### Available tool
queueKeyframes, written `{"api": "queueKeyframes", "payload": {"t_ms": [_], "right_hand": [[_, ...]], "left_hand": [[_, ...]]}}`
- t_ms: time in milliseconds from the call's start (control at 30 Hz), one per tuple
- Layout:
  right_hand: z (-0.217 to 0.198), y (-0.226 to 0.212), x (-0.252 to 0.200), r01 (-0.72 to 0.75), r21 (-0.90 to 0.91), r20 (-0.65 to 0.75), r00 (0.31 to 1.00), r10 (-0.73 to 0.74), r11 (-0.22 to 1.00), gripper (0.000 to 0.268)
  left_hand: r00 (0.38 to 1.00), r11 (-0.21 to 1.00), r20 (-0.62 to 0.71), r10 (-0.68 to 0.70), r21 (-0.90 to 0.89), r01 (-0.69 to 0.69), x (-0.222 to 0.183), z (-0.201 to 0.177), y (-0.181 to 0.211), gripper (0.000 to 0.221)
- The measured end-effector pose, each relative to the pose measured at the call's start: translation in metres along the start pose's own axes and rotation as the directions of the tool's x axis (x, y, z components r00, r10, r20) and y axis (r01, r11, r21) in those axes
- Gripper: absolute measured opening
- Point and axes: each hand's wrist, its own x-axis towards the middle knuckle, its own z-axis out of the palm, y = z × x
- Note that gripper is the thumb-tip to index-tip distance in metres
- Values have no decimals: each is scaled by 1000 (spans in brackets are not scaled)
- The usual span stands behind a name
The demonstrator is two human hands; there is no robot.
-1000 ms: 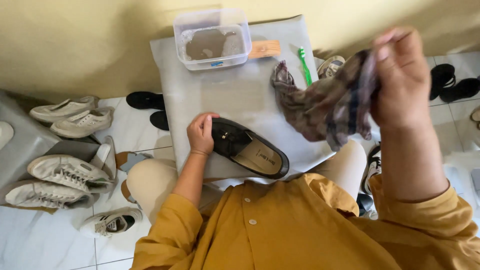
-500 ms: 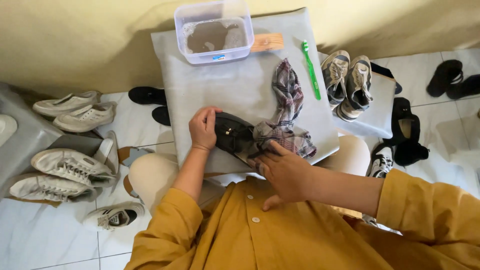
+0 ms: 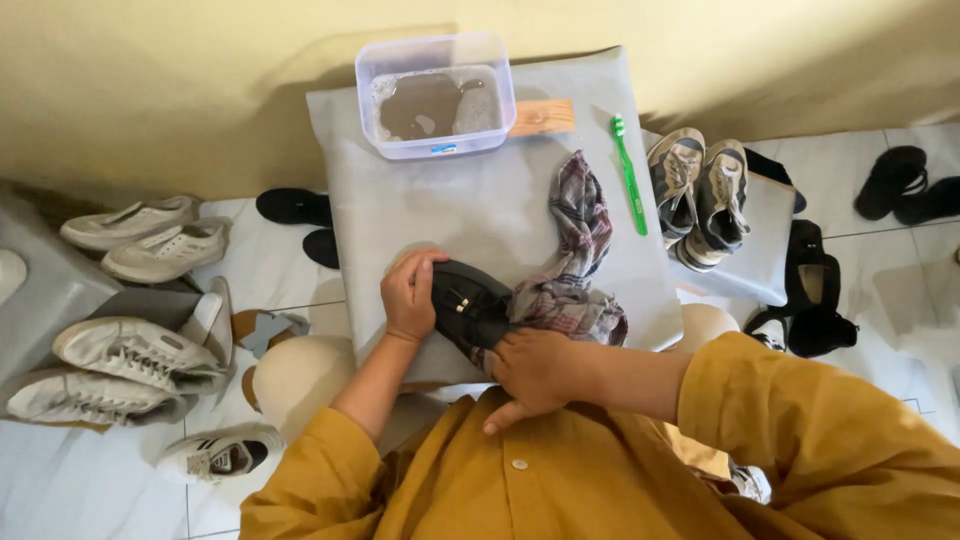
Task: Detailing a black loafer by cleaning it with a brush, cloth, and soapy water.
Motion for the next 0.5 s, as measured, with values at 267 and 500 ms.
{"api": "queueKeyframes", "payload": {"t_ms": [267,500], "right_hand": [[-4,12,11,-23,322,106,994,-12,947,86],[-7,9,22,-72,509,-50,992,113,858,84]], "left_hand": [[1000,999,-20,-5,-44,4,0,-1,19,30],[999,996,-20,-33,-83,31,-1,-1,20,32]]}}
